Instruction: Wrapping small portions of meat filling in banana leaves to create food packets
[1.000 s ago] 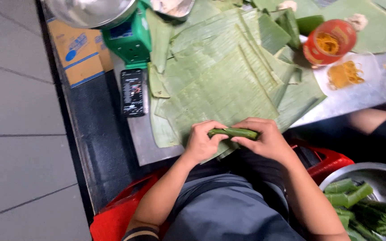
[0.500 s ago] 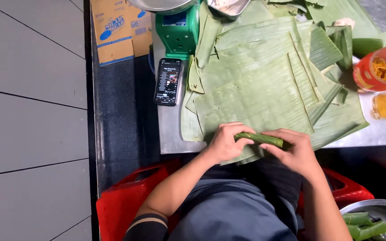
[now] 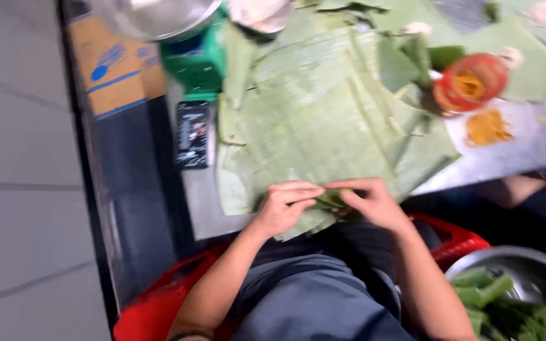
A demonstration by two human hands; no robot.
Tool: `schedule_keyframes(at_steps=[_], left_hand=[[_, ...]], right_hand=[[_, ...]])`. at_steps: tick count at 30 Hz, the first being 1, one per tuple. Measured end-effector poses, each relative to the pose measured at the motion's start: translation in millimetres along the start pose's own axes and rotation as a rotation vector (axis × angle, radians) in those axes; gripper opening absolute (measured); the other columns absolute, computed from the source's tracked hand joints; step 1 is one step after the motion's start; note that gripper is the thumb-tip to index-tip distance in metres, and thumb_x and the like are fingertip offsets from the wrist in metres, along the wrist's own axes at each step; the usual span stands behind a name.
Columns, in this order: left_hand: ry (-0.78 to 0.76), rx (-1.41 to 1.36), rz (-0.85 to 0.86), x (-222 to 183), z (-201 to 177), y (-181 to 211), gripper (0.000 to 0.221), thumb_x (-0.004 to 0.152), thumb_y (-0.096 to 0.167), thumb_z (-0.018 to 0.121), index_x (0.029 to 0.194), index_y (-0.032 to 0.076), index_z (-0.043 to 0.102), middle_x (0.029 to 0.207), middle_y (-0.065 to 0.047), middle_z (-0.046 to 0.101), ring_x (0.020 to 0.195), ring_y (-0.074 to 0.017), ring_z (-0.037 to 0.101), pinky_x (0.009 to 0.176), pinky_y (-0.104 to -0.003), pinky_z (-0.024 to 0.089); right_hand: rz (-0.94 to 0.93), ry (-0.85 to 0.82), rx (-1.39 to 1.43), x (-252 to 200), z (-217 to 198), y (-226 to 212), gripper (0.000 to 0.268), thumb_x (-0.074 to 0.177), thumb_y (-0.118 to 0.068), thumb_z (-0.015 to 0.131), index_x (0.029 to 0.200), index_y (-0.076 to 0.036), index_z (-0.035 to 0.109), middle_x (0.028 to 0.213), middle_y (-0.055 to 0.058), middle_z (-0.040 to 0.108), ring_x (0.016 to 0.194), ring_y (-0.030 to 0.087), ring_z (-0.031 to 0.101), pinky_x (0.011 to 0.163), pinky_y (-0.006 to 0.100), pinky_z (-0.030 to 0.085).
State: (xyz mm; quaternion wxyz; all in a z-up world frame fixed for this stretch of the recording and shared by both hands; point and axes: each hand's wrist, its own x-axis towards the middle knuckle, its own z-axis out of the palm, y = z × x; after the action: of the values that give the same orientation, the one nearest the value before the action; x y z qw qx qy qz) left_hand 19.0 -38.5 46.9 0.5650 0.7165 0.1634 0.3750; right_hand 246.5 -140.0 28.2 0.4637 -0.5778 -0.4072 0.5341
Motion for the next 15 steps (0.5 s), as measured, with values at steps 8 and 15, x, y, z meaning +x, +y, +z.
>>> schedule_keyframes(at_steps=[8, 15], left_hand=[[-0.090, 0.014, -0.135, 8, 0, -2, 0.022, 0.084, 0.000, 0.080, 0.104, 0.008, 0.084, 0.101, -0.013, 0.083, 0.090, -0.0287, 0.080, 0.076, -0.039, 0.065], [-0.255, -0.138, -0.634, 9, 16, -20, 0.048, 0.090, 0.010, 0.075, 0.137, 0.007, 0.067, 0.104, -0.018, 0.080, 0.079, -0.0214, 0.075, 0.070, -0.039, 0.067]], right_hand=[[0.044, -0.011, 0.190, -2, 2, -19, 0.035, 0.085, 0.002, 0.078, 0.120, 0.004, 0.074, 0.091, 0.026, 0.078, 0.072, 0.022, 0.076, 0.062, 0.034, 0.067], [-0.205, -0.083, -0.206, -15, -16, -63, 0.032, 0.080, -0.021, 0.089, 0.110, -0.014, 0.082, 0.089, 0.008, 0.081, 0.080, 0.009, 0.069, 0.073, 0.033, 0.059]])
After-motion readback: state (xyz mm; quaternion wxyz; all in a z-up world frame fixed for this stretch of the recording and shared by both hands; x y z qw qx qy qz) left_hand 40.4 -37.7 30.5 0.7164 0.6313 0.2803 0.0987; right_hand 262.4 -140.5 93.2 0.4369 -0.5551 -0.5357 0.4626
